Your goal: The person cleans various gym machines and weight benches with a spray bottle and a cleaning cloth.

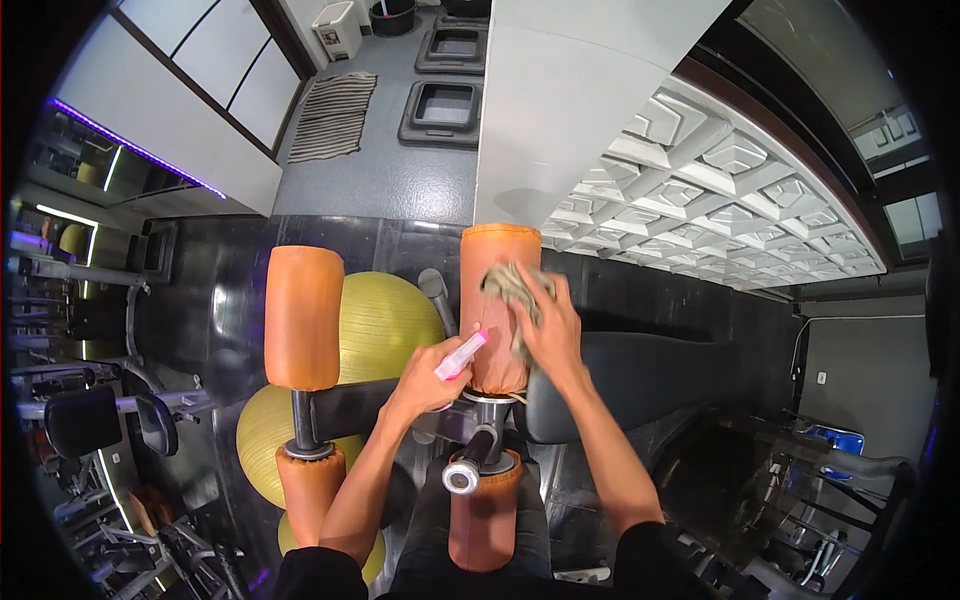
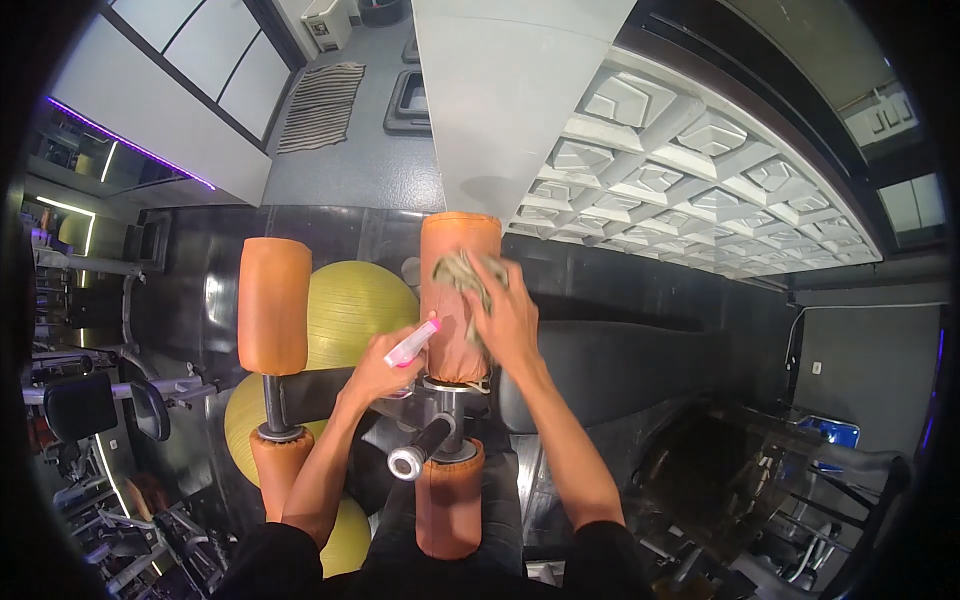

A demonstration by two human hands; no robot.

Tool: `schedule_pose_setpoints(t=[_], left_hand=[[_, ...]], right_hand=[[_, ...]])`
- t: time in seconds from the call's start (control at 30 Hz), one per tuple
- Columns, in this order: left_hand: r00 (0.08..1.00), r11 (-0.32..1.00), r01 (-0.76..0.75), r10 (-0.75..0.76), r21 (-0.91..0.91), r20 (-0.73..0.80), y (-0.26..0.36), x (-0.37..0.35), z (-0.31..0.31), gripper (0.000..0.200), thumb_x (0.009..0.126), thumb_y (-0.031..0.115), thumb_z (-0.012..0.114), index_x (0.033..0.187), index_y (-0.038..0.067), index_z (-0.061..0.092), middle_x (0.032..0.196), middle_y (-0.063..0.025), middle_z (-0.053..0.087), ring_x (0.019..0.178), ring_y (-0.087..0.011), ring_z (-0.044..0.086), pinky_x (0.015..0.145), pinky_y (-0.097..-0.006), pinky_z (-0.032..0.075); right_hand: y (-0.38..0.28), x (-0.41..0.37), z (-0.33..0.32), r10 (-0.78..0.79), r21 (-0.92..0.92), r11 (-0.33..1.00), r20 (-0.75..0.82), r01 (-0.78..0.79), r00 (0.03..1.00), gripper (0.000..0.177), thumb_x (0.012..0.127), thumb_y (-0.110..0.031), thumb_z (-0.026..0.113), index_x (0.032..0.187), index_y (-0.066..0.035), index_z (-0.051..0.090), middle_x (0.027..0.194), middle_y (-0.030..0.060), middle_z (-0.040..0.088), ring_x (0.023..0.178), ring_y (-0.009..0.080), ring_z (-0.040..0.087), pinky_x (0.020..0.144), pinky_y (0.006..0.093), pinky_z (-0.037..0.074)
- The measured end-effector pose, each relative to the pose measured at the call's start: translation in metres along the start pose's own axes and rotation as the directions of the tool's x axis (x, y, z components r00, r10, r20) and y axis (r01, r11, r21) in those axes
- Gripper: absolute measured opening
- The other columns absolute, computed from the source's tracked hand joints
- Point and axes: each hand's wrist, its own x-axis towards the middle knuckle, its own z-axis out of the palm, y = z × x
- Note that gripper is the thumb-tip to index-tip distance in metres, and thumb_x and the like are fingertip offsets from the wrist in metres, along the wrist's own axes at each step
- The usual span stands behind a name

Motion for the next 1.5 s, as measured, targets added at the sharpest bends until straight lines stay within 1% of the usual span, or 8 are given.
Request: schedule_pose_setpoints(t=[0.23,0.53,0.63,0.8,0.97,1.17,1.27,1.5], left_hand=[[0.999,1.000,-0.001,0.001,0.007,-0.038,-0.001,-0.001,-0.001,0.030,0.076,0.007,0.060,0.105,0.002,0.067,0.075,-0.0110,0.066,0.070,-0.0211,0.066,0.071,-0.0332,0.052],[1.000,0.999,0.010,-0.009,-0.052,0.021,-0.006,0.008,-0.012,0.015,0.077,0.008,0.060,0.090,0.002,0.063,0.063,-0.0101,0.062,0.055,-0.0177,0.064,0.056,-0.0320,0.050],[0.991,0.992,0.120,-0.118,-0.033,0.060,-0.003,0.010,-0.017,0.018,0.076,0.011,0.062,0.091,0.001,0.066,0.073,-0.0155,0.065,0.067,-0.0238,0.064,0.068,-0.0343,0.050],[0.993,0.993,0.112,-0.110,-0.030,0.049,-0.016,0.009,-0.013,0.017,0.075,0.011,0.062,0.090,0.002,0.065,0.070,-0.0168,0.063,0.064,-0.0256,0.062,0.066,-0.0355,0.049],[0.993,0.994,0.109,-0.108,-0.017,0.040,-0.024,0.007,-0.014,0.018,0.075,0.010,0.061,0.090,0.002,0.064,0.069,-0.0171,0.061,0.063,-0.0279,0.060,0.065,-0.0364,0.049],[0.990,0.988,0.132,-0.129,-0.077,0.054,-0.025,0.005,-0.015,0.017,0.076,0.008,0.060,0.092,0.002,0.063,0.067,-0.0123,0.061,0.059,-0.0179,0.060,0.059,-0.0327,0.048],[0.997,0.983,0.043,-0.055,-0.178,-0.062,-0.028,0.004,-0.014,0.014,0.077,0.006,0.059,0.091,0.002,0.062,0.069,-0.0087,0.062,0.059,-0.0135,0.061,0.057,-0.0308,0.049],[0.995,0.969,-0.092,0.082,-0.227,-0.050,0.004,0.011,-0.004,0.042,0.079,0.002,0.059,0.121,0.002,0.062,0.083,-0.0053,0.065,0.063,-0.0121,0.062,0.062,-0.0279,0.053]], right_hand=[[-0.013,0.066,0.011,-0.034,-0.113,0.993,-0.039,0.030,0.999,0.048,0.087,-0.020,0.065,0.134,-0.025,0.055,0.115,0.0145,0.052,0.102,0.0355,0.058,0.083,0.0445,0.051],[-0.017,-0.098,-0.007,-0.023,-0.052,0.998,0.097,0.028,0.995,0.055,0.080,-0.014,0.072,0.131,-0.028,0.059,0.114,0.0118,0.056,0.098,0.0315,0.062,0.076,0.0406,0.056],[-0.010,-0.123,-0.017,-0.107,-0.069,0.990,0.218,0.124,0.970,0.058,0.077,-0.013,0.073,0.131,-0.029,0.059,0.114,0.0102,0.057,0.097,0.0293,0.063,0.074,0.0391,0.057],[0.012,-0.064,-0.001,-0.204,-0.111,0.971,0.063,0.210,0.977,0.060,0.074,-0.010,0.073,0.129,-0.030,0.060,0.114,0.0090,0.057,0.100,0.0289,0.061,0.077,0.0389,0.056],[0.007,0.046,0.007,-0.016,0.001,1.000,-0.057,0.016,0.998,0.046,0.089,-0.022,0.063,0.134,-0.026,0.055,0.117,0.0146,0.054,0.101,0.0377,0.060,0.083,0.0440,0.051],[0.001,0.001,0.014,-0.069,0.043,0.997,-0.045,0.071,0.997,0.046,0.088,-0.020,0.063,0.133,-0.024,0.057,0.111,0.0180,0.057,0.099,0.0396,0.061,0.082,0.0444,0.052],[-0.006,-0.056,0.013,-0.015,0.135,0.991,-0.032,0.019,0.999,0.047,0.085,-0.012,0.065,0.132,-0.016,0.058,0.110,0.0194,0.059,0.099,0.0383,0.062,0.084,0.0426,0.051],[-0.002,-0.102,0.008,-0.014,0.201,0.979,-0.020,0.018,1.000,0.049,0.085,-0.011,0.067,0.132,-0.015,0.058,0.114,0.0190,0.059,0.099,0.0361,0.062,0.083,0.0411,0.052]])
